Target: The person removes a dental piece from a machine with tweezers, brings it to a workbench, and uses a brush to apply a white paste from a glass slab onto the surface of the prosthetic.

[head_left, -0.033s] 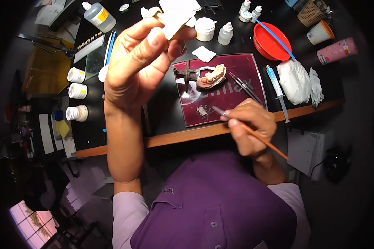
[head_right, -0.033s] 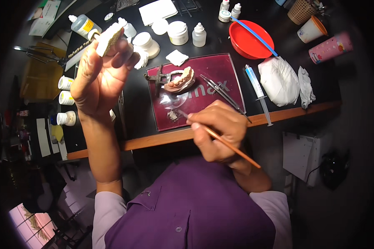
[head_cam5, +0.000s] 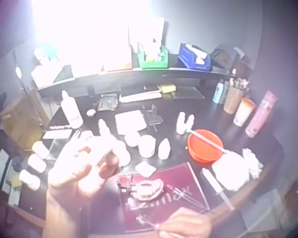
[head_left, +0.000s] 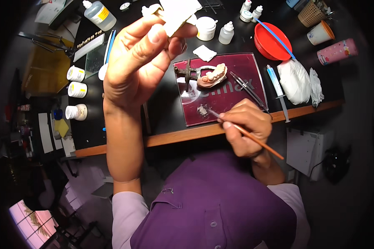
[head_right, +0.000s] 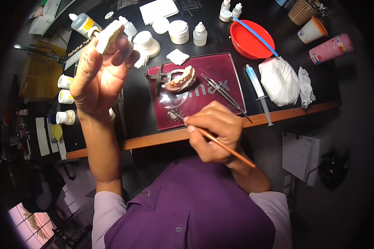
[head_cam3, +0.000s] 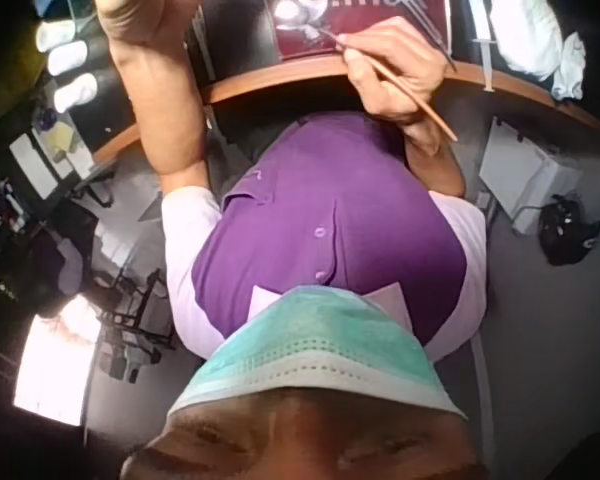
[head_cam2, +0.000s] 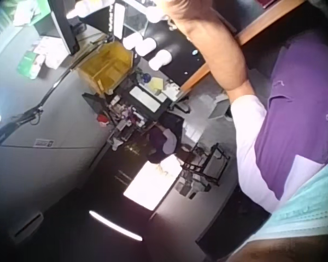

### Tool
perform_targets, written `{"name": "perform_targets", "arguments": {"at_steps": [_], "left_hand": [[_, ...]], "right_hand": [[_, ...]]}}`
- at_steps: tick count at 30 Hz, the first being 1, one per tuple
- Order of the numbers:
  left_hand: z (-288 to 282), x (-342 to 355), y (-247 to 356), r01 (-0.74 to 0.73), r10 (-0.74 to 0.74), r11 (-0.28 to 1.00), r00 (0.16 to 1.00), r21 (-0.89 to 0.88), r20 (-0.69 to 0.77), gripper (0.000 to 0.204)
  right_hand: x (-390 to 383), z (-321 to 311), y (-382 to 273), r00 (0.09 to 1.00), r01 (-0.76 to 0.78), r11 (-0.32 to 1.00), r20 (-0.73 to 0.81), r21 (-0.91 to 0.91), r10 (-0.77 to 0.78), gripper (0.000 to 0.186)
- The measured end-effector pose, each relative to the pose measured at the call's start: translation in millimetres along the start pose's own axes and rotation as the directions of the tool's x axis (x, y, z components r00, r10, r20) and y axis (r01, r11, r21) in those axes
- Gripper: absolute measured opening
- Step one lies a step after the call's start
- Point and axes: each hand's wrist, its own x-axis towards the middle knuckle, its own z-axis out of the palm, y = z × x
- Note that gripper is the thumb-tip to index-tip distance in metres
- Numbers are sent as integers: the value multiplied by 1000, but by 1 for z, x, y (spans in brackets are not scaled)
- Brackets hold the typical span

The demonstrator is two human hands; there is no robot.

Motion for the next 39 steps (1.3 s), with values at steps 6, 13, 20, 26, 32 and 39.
{"name": "perform_targets", "arguments": {"at_steps": [6, 13, 20, 26, 32, 39], "left_hand": [[-23, -16, 10, -19, 41, 986, 991, 165, -131, 62], [-27, -15, 15, -9, 35, 981, 991, 192, -131, 62], [-28, -16, 15, -11, 27, 991, 993, 135, -116, 62], [-24, -18, 12, -3, 32, 982, 987, 187, -154, 59], [-25, -19, 13, 9, 9, 987, 993, 158, -116, 57], [-22, -16, 11, -12, 33, 989, 990, 150, -139, 53]], "right_hand": [[-4, 11, 5, 993, 114, 985, 42, -129, -109, 21], [-4, 10, 5, 995, 95, 985, 57, -145, -87, 21], [-4, 11, 6, 996, 86, 985, 29, -148, -83, 18], [-5, 10, 6, 996, 91, 984, 32, -151, -87, 17], [-6, 9, 4, 996, 87, 986, 25, -143, -84, 16], [-4, 10, 6, 996, 93, 983, 31, -158, -89, 16]]}}
